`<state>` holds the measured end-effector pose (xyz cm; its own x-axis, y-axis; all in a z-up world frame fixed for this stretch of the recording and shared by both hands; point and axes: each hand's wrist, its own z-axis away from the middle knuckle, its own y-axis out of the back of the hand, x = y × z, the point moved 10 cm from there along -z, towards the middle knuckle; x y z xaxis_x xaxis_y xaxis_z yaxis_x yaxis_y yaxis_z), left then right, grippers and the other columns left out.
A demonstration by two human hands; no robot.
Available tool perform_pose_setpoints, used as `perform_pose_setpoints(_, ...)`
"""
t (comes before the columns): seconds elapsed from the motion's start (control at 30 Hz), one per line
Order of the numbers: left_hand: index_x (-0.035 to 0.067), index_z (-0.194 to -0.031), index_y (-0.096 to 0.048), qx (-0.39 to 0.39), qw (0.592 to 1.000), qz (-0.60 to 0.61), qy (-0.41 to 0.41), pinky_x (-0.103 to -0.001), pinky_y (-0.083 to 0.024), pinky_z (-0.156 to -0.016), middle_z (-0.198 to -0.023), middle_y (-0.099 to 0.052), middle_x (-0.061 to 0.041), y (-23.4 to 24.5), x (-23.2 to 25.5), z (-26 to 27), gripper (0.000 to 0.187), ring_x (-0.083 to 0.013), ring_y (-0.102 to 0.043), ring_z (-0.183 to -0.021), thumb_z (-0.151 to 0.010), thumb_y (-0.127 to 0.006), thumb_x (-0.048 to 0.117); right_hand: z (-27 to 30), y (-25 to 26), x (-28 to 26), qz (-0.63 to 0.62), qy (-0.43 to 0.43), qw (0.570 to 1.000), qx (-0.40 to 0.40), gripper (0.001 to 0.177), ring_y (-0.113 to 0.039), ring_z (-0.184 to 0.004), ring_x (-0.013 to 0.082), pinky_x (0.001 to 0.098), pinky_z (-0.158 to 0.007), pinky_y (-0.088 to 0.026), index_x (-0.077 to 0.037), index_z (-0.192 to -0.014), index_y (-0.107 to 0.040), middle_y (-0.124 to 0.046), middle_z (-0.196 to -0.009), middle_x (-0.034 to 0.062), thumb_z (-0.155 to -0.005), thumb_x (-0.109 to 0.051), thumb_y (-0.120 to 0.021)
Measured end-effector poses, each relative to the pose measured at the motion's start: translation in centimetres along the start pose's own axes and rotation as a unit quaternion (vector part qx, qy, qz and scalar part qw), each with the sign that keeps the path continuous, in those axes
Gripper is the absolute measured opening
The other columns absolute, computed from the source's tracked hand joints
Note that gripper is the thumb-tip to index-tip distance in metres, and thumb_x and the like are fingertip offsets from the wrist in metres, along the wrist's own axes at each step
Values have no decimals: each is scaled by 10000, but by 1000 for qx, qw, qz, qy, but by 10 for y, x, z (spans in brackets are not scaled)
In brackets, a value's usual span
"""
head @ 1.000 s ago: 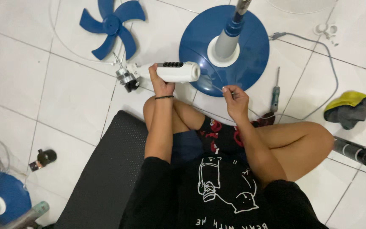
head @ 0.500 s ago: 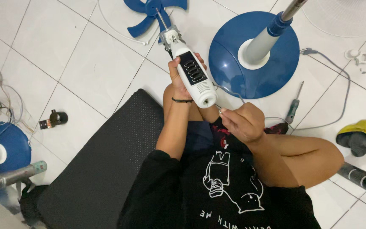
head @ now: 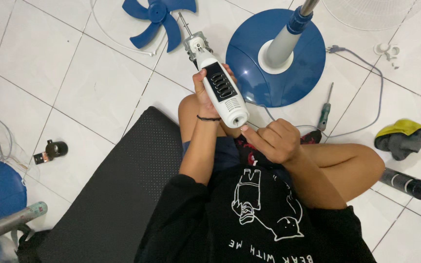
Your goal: The person assembles an electric fan by hand, attaching the motor housing to the stand, inserting and tightening a screw, and then wiping the assembled unit with a cloth.
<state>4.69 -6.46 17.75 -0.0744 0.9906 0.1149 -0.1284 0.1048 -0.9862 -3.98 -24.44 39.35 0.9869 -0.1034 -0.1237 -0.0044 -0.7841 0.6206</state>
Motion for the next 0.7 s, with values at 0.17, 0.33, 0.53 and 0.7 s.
perform_pose_setpoints(0.17, -48, -1142, -621, 24, 1000, -1, -19, -387, -620, -776, -1022, -676, -166, -3, 2, -2, 577, -283, -687, -869, -843, -718, 436, 2, 1, -1, 21, 15, 1000, -8, 242, -458, -603, 147, 309, -529, -366, -49, -1070, -777, -459, -709, -10, -838, -78, -839)
perform_pose_setpoints(0.33, -47, -1154, -628, -7, 999, -43, -16, -408, -627, -783, -1034, -686, -180, -14, 2, -3, 579, -303, -713, -889, -854, -703, 442, 2, 4, 2, 23, 13, 1000, 9, 192, -454, -605, 138, 301, -532, -370, -54, -1064, -781, -461, -712, -15, -893, -117, -842)
perform_pose_setpoints(0.53, -41, -1177, -626, 1, 998, -52, -38, -417, -631, -837, -1071, -687, -185, -8, 5, -6, 536, -297, -722, -922, -898, -691, 412, 0, 4, 1, 48, 12, 999, -14, 203, -458, -610, 146, 307, -541, -378, -62, -1069, -783, -454, -710, -9, -889, -135, -841)
perform_pose_setpoints(0.7, -52, -1171, -627, 22, 997, -57, -52, -412, -634, -866, -1086, -688, -190, 0, 7, -8, 520, -286, -719, -970, -906, -690, 390, -13, 3, 2, 73, -5, 994, -77, 203, -446, -605, 155, 313, -540, -359, -63, -1053, -785, -391, -671, 0, -879, -161, -818)
